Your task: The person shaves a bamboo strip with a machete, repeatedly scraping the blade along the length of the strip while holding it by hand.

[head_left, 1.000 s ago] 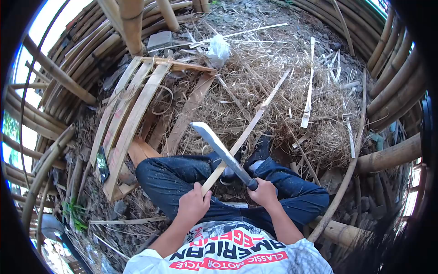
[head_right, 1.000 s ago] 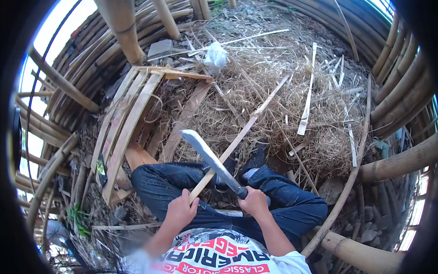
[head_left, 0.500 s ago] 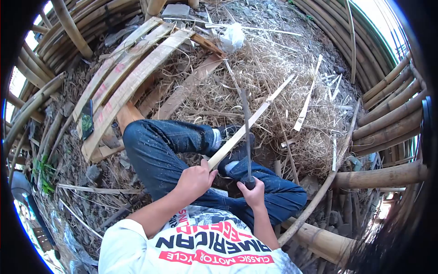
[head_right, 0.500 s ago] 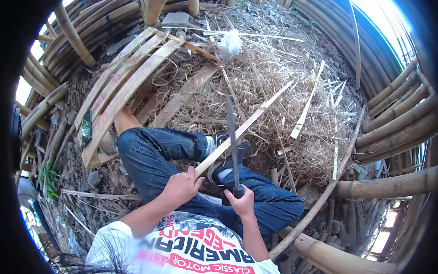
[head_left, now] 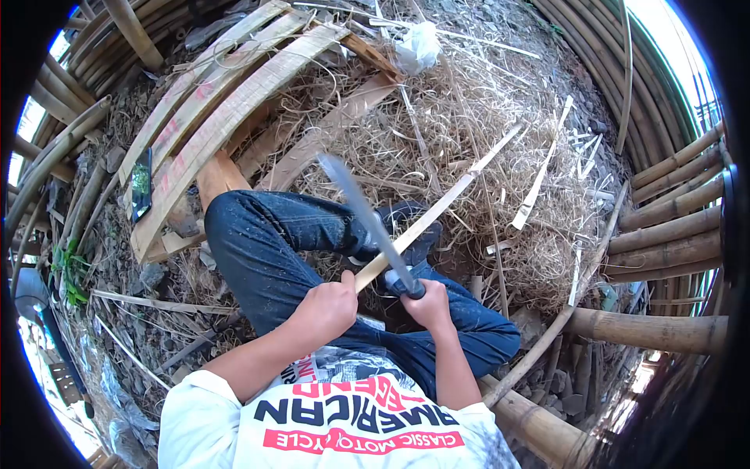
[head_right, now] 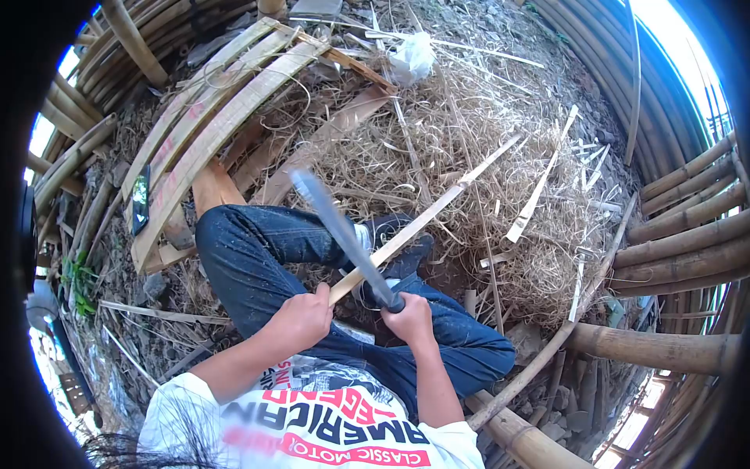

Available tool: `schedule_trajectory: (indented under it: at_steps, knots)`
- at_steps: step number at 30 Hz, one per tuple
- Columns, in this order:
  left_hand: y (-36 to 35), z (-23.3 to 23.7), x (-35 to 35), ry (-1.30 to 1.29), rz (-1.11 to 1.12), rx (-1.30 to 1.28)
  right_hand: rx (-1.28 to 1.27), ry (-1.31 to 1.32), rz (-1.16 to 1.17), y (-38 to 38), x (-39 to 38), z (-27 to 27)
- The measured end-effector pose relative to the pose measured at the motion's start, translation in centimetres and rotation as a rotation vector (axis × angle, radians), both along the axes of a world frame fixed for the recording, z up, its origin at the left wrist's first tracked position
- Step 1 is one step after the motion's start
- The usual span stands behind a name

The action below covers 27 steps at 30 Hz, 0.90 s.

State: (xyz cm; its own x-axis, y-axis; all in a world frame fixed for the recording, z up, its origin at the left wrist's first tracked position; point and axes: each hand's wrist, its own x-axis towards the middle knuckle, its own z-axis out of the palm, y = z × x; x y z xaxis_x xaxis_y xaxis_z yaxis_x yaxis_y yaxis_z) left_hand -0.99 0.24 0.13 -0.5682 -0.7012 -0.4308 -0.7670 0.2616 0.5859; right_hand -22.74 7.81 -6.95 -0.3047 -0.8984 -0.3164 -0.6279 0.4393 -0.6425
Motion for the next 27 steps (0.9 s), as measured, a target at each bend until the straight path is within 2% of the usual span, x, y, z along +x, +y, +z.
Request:
schedule_trajectory:
  at_steps: [2, 5, 7, 9, 13, 18, 27]
  knots:
    - [-0.1, -0.1, -0.3, 0.013, 0.0, 0.025, 0.003, -0.072, -0.119, 0.0, -1.3, -1.6]
    - [-0.6, 0.0, -0.5, 0.025, 0.004, 0.052, -0.045, -0.179, -0.116, -0.6, -0.7, 0.2]
    - [-0.8, 0.1, -0.3, 0.024, -0.009, 0.076, 0.006, -0.203, -0.022, -0.8, 0.3, 1.0]
    - [-1.3, 0.3, -0.2, -0.005, -0.034, 0.077, 0.023, -0.039, 0.135, -1.4, 0.3, 1.5]
    - [-2.3, 0.1, -0.7, -0.018, -0.029, 0.06, 0.141, -0.067, 0.148, -3.2, -1.6, 0.5]
    - [-2.8, 0.6, -1.6, 0.032, -0.035, 0.094, 0.063, -0.063, 0.072, -3.0, -1.8, 0.1]
    - [-3.5, 1.2, -1.2, 0.024, -0.033, 0.157, 0.083, 0.01, 0.116, -3.2, -2.3, 0.1]
